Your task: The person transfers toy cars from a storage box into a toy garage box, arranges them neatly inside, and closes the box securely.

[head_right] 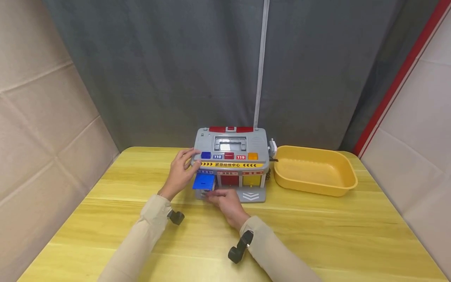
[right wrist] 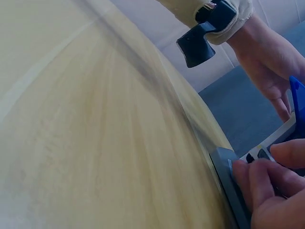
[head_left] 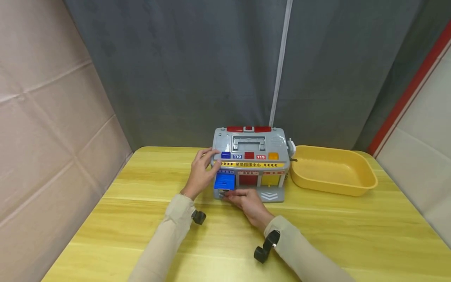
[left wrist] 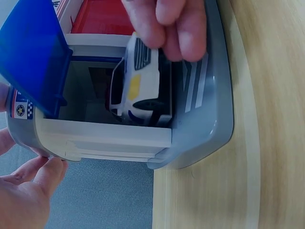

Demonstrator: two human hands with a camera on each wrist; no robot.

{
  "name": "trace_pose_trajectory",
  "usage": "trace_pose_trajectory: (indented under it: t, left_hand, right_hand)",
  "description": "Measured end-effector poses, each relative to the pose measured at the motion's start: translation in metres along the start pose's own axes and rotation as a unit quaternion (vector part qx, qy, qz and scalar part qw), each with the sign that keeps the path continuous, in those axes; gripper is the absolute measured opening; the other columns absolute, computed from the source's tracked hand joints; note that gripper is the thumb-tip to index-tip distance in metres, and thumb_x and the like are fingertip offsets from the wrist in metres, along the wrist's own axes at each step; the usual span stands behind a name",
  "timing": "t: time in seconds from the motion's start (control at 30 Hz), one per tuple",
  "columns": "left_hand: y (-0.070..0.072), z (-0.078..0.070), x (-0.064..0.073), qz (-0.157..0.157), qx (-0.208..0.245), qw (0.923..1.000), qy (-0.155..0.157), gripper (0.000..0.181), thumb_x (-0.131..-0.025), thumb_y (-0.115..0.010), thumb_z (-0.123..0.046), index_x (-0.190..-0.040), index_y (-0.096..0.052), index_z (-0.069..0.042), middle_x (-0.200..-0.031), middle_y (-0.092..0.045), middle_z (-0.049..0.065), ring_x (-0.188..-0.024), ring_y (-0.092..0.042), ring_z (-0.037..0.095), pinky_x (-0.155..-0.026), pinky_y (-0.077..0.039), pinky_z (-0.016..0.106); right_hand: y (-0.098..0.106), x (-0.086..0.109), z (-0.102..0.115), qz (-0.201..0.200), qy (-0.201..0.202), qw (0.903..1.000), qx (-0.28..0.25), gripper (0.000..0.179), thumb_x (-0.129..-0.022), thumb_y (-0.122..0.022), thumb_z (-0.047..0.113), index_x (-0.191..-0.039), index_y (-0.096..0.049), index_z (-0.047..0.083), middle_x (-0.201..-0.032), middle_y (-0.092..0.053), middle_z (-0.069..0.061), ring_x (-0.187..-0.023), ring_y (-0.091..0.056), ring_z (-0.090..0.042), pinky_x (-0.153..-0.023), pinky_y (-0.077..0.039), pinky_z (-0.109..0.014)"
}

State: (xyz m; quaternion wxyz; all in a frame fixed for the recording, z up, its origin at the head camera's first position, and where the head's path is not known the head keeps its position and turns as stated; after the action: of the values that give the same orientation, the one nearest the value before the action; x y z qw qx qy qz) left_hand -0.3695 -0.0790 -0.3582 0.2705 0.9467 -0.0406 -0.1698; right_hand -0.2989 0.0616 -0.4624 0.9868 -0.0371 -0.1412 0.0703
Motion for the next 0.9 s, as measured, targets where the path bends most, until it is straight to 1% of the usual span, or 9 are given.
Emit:
trace_pose_trajectory:
  t: [0.13,0.2,0.27,0.33,0.4,0.5,0.57,0.7,0.9]
  left_hand:
    - [0.001,0.0,0.0,0.0,0.0,1.0,0.0,0.037,-0.1,-0.058,-0.036,-0.131,-0.062,-0.018,-0.149,-0.041,0.009,-0.14,-0.048,0.034,-0.119,-0.043,0.047]
    - [0.001,0.0,0.0,-0.001,-0.001,1.0,0.001,0.037,-0.1,-0.058,-0.036,-0.131,-0.062,-0.017,-0.149,-0.041,0.009,-0.14,-0.047,0.034,-0.119,-0.043,0.047]
    - [0.001,0.0,0.0,0.0,-0.002,1.0,0.003,0.037,-0.1,-0.057,-0.036,-0.132,-0.062,-0.018,-0.149,-0.041,0.009,-0.141,-0.047,0.034,-0.119,-0.042,0.047]
    - [0.0,0.001,0.0,0.002,-0.002,1.0,0.006,0.037,-0.1,-0.057,-0.036,-0.132,-0.061,-0.018,-0.149,-0.04,0.008,-0.141,-0.046,0.034,-0.12,-0.041,0.046]
    - [-0.001,0.001,0.0,0.004,-0.001,1.0,0.007,0.037,-0.1,-0.057,-0.036,-0.132,-0.061,-0.018,-0.15,-0.04,0.008,-0.142,-0.045,0.033,-0.12,-0.041,0.046]
    - [-0.001,0.001,0.0,0.009,0.001,1.0,0.001,0.038,-0.1,-0.057,-0.036,-0.133,-0.061,-0.017,-0.15,-0.039,0.008,-0.143,-0.045,0.034,-0.12,-0.041,0.046]
    - [-0.001,0.001,0.0,0.013,-0.001,0.9999,-0.002,0.039,-0.1,-0.057,-0.038,-0.134,-0.06,-0.018,-0.151,-0.039,0.008,-0.143,-0.044,0.033,-0.12,-0.04,0.046]
    - [-0.001,0.003,0.001,0.028,-0.003,0.9996,-0.009,0.042,-0.1,-0.059,-0.039,-0.136,-0.058,-0.019,-0.154,-0.037,0.008,-0.145,-0.041,0.032,-0.121,-0.039,0.046]
    - [-0.002,0.006,0.001,0.052,-0.001,0.9986,-0.009,0.051,-0.095,-0.067,-0.04,-0.141,-0.054,-0.022,-0.157,-0.034,0.006,-0.149,-0.038,0.029,-0.122,-0.038,0.044]
  right_hand:
    - [0.0,0.0,0.002,0.003,0.001,0.9999,-0.011,0.041,-0.099,-0.051,0.0,-0.141,-0.054,-0.002,-0.136,-0.064,-0.022,-0.119,-0.068,-0.028,-0.104,-0.058,-0.039]
    - [-0.001,0.0,0.003,0.009,-0.001,0.9999,-0.015,0.046,-0.1,-0.049,0.001,-0.146,-0.048,0.001,-0.138,-0.062,-0.022,-0.116,-0.069,-0.029,-0.1,-0.06,-0.039]
    - [-0.002,0.0,0.003,0.019,-0.006,0.9998,-0.007,0.046,-0.101,-0.05,0.003,-0.147,-0.047,0.003,-0.138,-0.062,-0.02,-0.109,-0.072,-0.027,-0.094,-0.063,-0.037]
    - [-0.003,0.002,0.003,0.031,-0.003,0.9995,0.01,0.042,-0.102,-0.05,0.005,-0.143,-0.051,0.001,-0.135,-0.064,-0.021,-0.1,-0.074,-0.025,-0.088,-0.065,-0.037]
    - [-0.002,0.005,0.004,0.036,0.002,0.9989,0.029,0.035,-0.101,-0.052,0.006,-0.135,-0.057,-0.001,-0.129,-0.067,-0.022,-0.093,-0.074,-0.024,-0.082,-0.065,-0.037]
    - [0.004,0.01,0.01,0.024,0.019,0.9976,0.062,0.024,-0.1,-0.056,0.007,-0.12,-0.064,-0.004,-0.115,-0.07,-0.023,-0.084,-0.072,-0.021,-0.075,-0.065,-0.035]
    - [0.011,0.013,0.014,0.011,0.026,0.9965,0.079,0.019,-0.099,-0.058,0.007,-0.112,-0.066,-0.004,-0.107,-0.071,-0.021,-0.081,-0.07,-0.02,-0.071,-0.064,-0.033]
    - [0.026,0.017,0.025,-0.009,0.036,0.9945,0.098,0.016,-0.099,-0.059,0.008,-0.107,-0.066,-0.003,-0.101,-0.071,-0.02,-0.077,-0.067,-0.019,-0.067,-0.061,-0.03]
    - [0.042,0.025,0.049,-0.011,0.067,0.9889,0.132,0.017,-0.099,-0.06,0.011,-0.108,-0.065,-0.003,-0.105,-0.068,-0.018,-0.08,-0.066,-0.018,-0.07,-0.062,-0.03]
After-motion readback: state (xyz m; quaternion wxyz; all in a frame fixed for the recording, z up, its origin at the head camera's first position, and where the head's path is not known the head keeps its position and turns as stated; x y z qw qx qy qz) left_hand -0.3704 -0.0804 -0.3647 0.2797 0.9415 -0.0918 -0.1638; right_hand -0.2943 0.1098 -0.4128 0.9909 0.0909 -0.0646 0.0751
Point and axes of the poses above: each hand's wrist, its own x-axis away from the middle knuckle, its own y-axis out of the back of the hand, z = x × y, the point moved 10 cm from there along -x, towards the middle knuckle
